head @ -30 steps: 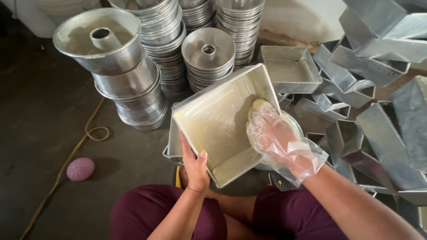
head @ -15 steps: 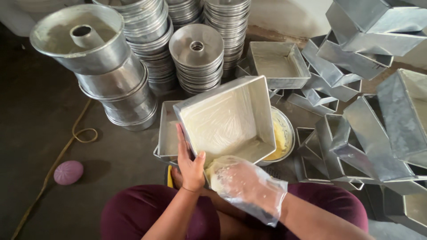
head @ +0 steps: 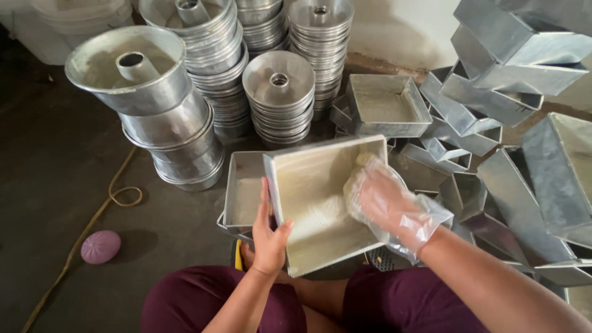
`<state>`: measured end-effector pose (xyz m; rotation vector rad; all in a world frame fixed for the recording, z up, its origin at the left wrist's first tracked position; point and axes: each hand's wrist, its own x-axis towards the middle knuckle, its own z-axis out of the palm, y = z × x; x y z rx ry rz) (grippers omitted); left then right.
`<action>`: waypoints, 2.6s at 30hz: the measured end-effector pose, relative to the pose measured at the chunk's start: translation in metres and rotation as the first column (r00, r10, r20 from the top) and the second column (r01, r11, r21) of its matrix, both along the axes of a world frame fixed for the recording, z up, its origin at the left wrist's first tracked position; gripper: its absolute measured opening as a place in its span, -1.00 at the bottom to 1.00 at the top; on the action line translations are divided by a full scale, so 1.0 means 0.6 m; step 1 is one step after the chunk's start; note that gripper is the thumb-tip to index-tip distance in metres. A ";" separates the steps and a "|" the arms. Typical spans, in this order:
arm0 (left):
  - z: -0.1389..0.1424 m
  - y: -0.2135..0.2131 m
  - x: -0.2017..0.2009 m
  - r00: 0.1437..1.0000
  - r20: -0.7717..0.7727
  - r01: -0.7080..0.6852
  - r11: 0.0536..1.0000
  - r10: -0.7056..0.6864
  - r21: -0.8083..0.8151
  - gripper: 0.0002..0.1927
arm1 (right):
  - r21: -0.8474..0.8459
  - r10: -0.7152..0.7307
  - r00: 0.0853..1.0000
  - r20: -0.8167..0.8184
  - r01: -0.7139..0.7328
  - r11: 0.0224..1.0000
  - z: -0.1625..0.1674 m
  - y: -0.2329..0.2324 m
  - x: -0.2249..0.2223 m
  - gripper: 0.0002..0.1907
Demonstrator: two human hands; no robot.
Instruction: The person sits on the floor and repeatedly greases the interior surfaces of square metal baking pans using a yellow substance applied with a gloved hand. They pick up each pan, spread the substance evenly inside, and set the pan aside.
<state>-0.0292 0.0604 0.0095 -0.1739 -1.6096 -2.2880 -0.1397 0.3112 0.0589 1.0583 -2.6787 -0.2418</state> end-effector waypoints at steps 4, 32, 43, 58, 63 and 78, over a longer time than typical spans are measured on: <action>-0.002 -0.001 0.003 0.999 -0.033 -0.023 0.996 0.020 -0.089 0.02 | -0.096 -0.088 0.996 -0.001 0.087 0.992 -0.015 0.013 -0.034 -0.90; -0.015 -0.010 0.002 0.994 -0.021 -0.102 0.994 0.103 0.047 0.01 | -0.007 -0.382 0.816 0.433 0.427 0.904 -0.070 -0.067 0.122 -0.74; -0.015 -0.009 0.009 0.996 -0.001 -0.095 0.995 0.095 -0.035 0.02 | -0.195 -0.243 0.862 0.446 0.358 0.913 -0.130 -0.041 0.141 -0.72; -0.021 -0.002 0.007 0.994 0.002 -0.111 0.992 0.111 -0.056 0.02 | -0.205 -0.325 0.775 0.543 0.498 0.843 -0.176 -0.029 0.145 -0.71; -0.022 -0.002 0.005 0.995 -0.024 -0.098 0.995 0.097 -0.020 0.00 | -0.034 -0.405 0.781 0.476 0.476 0.879 -0.200 -0.029 0.126 -0.68; -0.048 -0.010 -0.004 0.999 -0.009 -0.041 0.996 0.041 0.074 0.04 | -0.131 -0.061 0.886 0.459 0.135 0.982 -0.116 -0.092 0.149 -0.78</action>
